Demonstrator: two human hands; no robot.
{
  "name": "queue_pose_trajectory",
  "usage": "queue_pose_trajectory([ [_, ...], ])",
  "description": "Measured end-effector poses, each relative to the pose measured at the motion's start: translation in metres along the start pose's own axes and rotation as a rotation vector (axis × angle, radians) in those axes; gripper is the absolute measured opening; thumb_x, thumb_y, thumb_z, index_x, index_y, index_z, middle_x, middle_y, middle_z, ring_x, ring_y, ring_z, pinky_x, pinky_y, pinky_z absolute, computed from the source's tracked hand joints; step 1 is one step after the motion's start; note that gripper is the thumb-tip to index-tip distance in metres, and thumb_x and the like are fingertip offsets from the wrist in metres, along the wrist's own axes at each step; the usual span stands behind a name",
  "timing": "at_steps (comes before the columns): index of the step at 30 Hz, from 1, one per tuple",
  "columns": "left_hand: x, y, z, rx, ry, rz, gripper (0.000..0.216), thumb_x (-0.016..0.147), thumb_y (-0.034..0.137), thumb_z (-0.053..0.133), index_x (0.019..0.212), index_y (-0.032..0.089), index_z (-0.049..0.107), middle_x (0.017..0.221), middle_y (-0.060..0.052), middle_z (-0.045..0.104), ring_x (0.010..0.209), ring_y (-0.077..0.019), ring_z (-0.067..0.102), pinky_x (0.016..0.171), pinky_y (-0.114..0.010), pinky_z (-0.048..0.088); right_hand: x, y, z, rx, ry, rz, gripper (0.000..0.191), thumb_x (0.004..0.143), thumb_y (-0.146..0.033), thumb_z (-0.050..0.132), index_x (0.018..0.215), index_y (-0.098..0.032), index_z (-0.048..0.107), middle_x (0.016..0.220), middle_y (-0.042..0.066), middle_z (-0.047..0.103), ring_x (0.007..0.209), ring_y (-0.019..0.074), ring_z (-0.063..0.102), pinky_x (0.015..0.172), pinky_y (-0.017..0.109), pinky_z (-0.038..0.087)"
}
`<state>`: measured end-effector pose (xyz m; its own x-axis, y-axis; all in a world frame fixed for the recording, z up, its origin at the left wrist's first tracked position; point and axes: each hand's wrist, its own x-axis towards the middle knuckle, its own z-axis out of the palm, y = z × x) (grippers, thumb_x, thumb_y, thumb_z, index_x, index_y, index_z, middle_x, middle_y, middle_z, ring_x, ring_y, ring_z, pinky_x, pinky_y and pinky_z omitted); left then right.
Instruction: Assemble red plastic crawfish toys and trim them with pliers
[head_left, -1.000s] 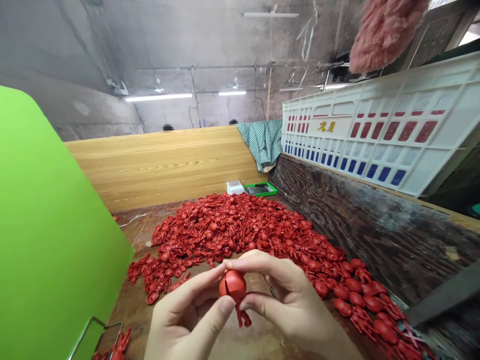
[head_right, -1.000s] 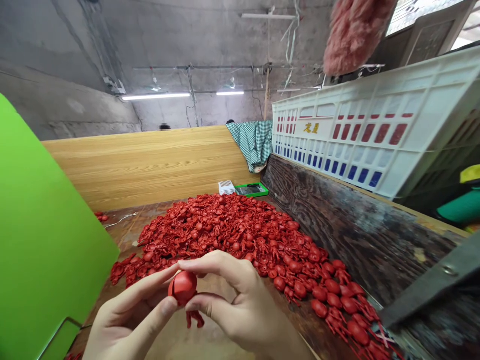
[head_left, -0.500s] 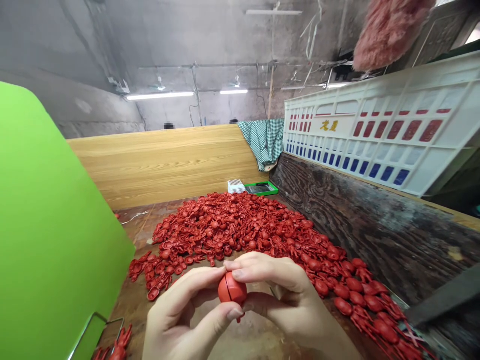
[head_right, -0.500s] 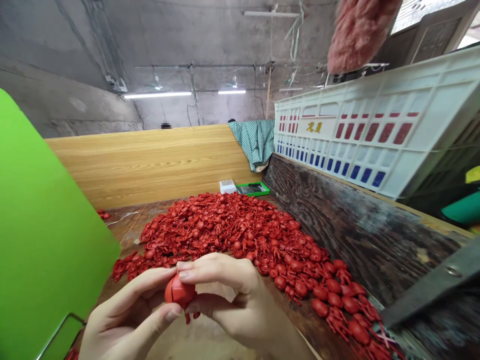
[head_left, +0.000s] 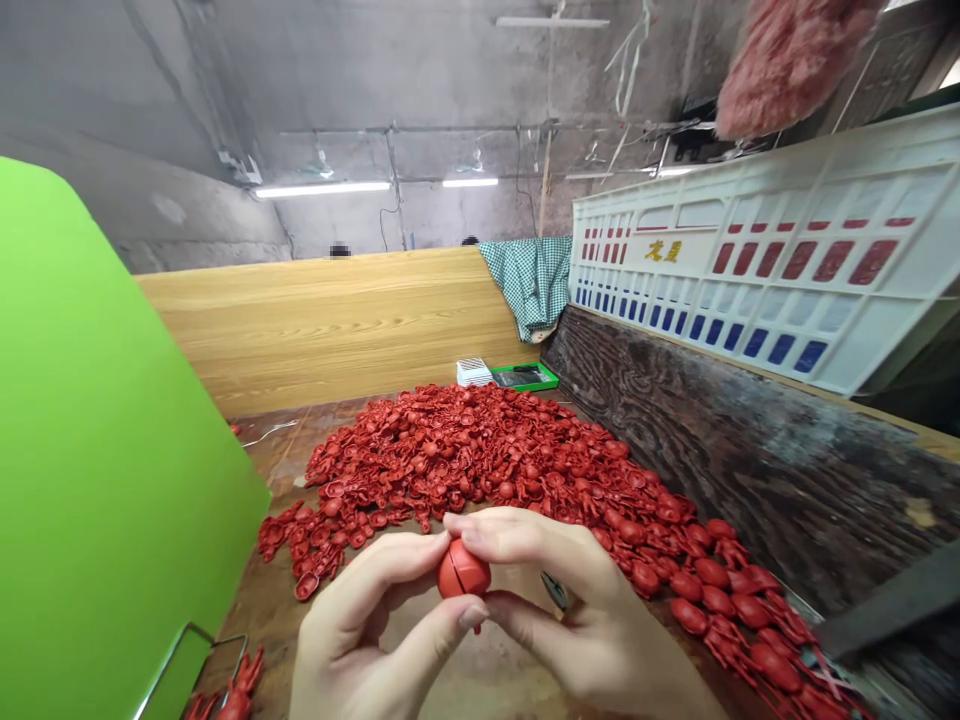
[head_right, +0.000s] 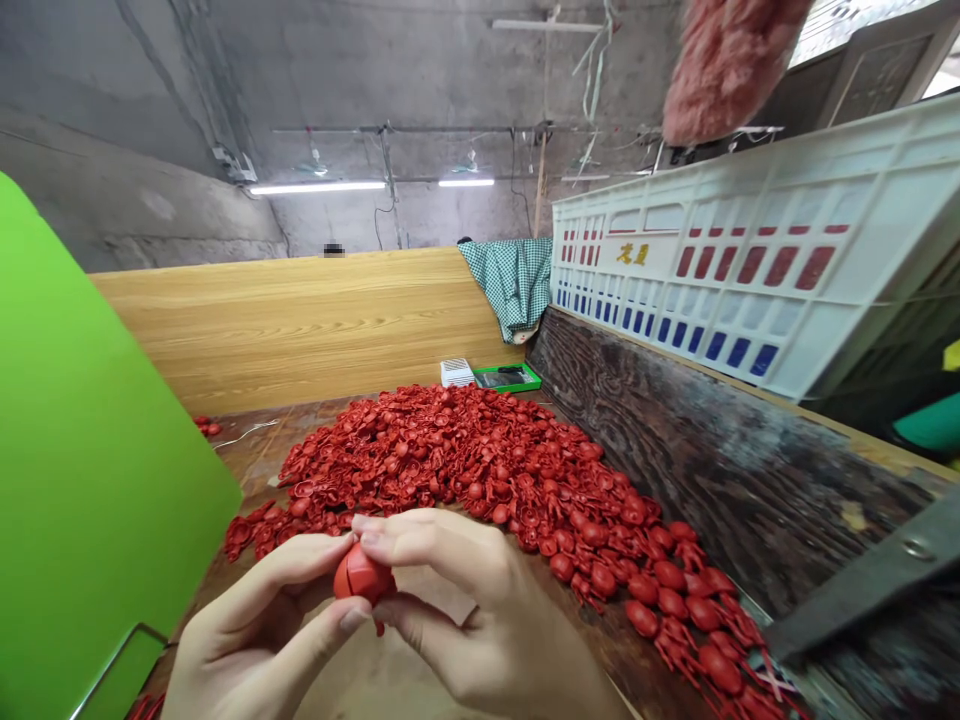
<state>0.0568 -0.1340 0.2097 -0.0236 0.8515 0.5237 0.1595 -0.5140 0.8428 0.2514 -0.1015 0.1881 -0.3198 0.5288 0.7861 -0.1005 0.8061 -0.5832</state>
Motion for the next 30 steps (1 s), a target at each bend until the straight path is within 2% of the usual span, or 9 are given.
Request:
queue_pose_trajectory([
  [3, -0.002, -0.002, 0.006, -0.058, 0.017, -0.115, 0.017, 0.082, 0.028, 0.088, 0.096, 0.023, 0.081, 0.094, -0.005, 0.083, 0.085, -0.0206, 0.082, 0.076, -0.023, 0.068, 0.003, -0.002, 0.005, -0.22, 0.004, -0.072, 0.056, 0.089, -0.02, 0.084, 0.14, -0.021, 0.06, 0.139, 0.012, 0.073, 0.129, 0.0208, 0.07, 0.114, 0.032, 0.055],
  [6, -0.003, -0.003, 0.011, -0.089, -0.007, -0.168, 0.016, 0.082, 0.03, 0.088, 0.089, 0.021, 0.077, 0.088, -0.003, 0.08, 0.08, -0.0187, 0.081, 0.074, -0.021, 0.068, 0.008, 0.002, 0.013, -0.393, 0.049, -0.202, 0.041, 0.098, -0.02, 0.073, 0.136, -0.015, 0.06, 0.126, 0.015, 0.078, 0.126, 0.0206, 0.071, 0.11, 0.033, 0.057],
  [11, -0.002, -0.002, 0.012, -0.093, -0.027, -0.158, 0.017, 0.081, 0.031, 0.09, 0.089, 0.022, 0.078, 0.085, -0.001, 0.078, 0.078, -0.0161, 0.08, 0.073, -0.017, 0.066, 0.008, 0.008, 0.016, -0.45, 0.065, -0.27, 0.04, 0.108, -0.027, 0.056, 0.143, -0.008, 0.056, 0.126, 0.02, 0.077, 0.129, 0.0226, 0.07, 0.11, 0.035, 0.057],
  [14, -0.004, -0.002, 0.006, -0.075, -0.046, -0.085, 0.019, 0.083, 0.032, 0.089, 0.099, 0.025, 0.081, 0.101, -0.004, 0.079, 0.094, -0.0192, 0.08, 0.083, -0.02, 0.066, 0.004, 0.007, 0.014, -0.38, 0.123, -0.23, 0.043, 0.105, -0.031, 0.063, 0.144, -0.015, 0.057, 0.134, 0.017, 0.075, 0.129, 0.0233, 0.07, 0.112, 0.035, 0.057],
  [18, -0.006, -0.01, 0.003, -0.149, 0.077, 0.01, 0.072, 0.066, 0.052, 0.098, 0.131, 0.033, 0.072, 0.144, -0.009, 0.066, 0.121, -0.0277, 0.072, 0.101, -0.031, 0.063, -0.003, 0.002, 0.019, -0.063, 0.189, -0.026, 0.042, 0.099, -0.039, 0.074, 0.138, -0.027, 0.064, 0.129, 0.009, 0.077, 0.114, 0.0223, 0.077, 0.099, 0.032, 0.063],
  [21, -0.008, -0.013, 0.009, -0.263, 0.015, -0.019, 0.098, 0.056, 0.071, 0.093, 0.143, 0.038, 0.063, 0.156, -0.01, 0.058, 0.135, -0.0355, 0.064, 0.109, -0.042, 0.06, -0.006, -0.001, 0.027, 0.195, 0.213, 0.069, 0.041, 0.097, -0.05, 0.074, 0.131, -0.027, 0.07, 0.118, 0.009, 0.08, 0.102, 0.0231, 0.079, 0.09, 0.033, 0.066],
  [24, -0.012, -0.009, 0.017, -0.302, -0.086, -0.052, 0.104, 0.057, 0.073, 0.092, 0.15, 0.041, 0.057, 0.164, -0.01, 0.052, 0.146, -0.0422, 0.055, 0.115, -0.053, 0.054, -0.009, -0.002, 0.035, 0.266, 0.201, 0.062, 0.047, 0.094, -0.059, 0.073, 0.126, -0.024, 0.073, 0.111, 0.01, 0.081, 0.095, 0.0241, 0.079, 0.088, 0.036, 0.066],
  [26, -0.017, -0.004, 0.022, -0.287, -0.114, -0.068, 0.105, 0.06, 0.072, 0.09, 0.154, 0.042, 0.053, 0.167, -0.011, 0.048, 0.147, -0.0437, 0.053, 0.117, -0.055, 0.051, -0.011, -0.001, 0.038, 0.272, 0.169, 0.051, 0.049, 0.094, -0.063, 0.07, 0.125, -0.024, 0.072, 0.11, 0.011, 0.082, 0.094, 0.0239, 0.079, 0.088, 0.037, 0.066],
  [30, -0.029, 0.0, 0.024, -0.236, -0.097, -0.123, 0.084, 0.074, 0.071, 0.083, 0.149, 0.04, 0.062, 0.156, -0.011, 0.062, 0.138, -0.0397, 0.064, 0.115, -0.049, 0.054, -0.013, 0.001, 0.04, 0.239, 0.138, 0.039, 0.047, 0.096, -0.062, 0.069, 0.122, -0.023, 0.072, 0.107, 0.009, 0.082, 0.093, 0.0226, 0.077, 0.089, 0.034, 0.064],
])
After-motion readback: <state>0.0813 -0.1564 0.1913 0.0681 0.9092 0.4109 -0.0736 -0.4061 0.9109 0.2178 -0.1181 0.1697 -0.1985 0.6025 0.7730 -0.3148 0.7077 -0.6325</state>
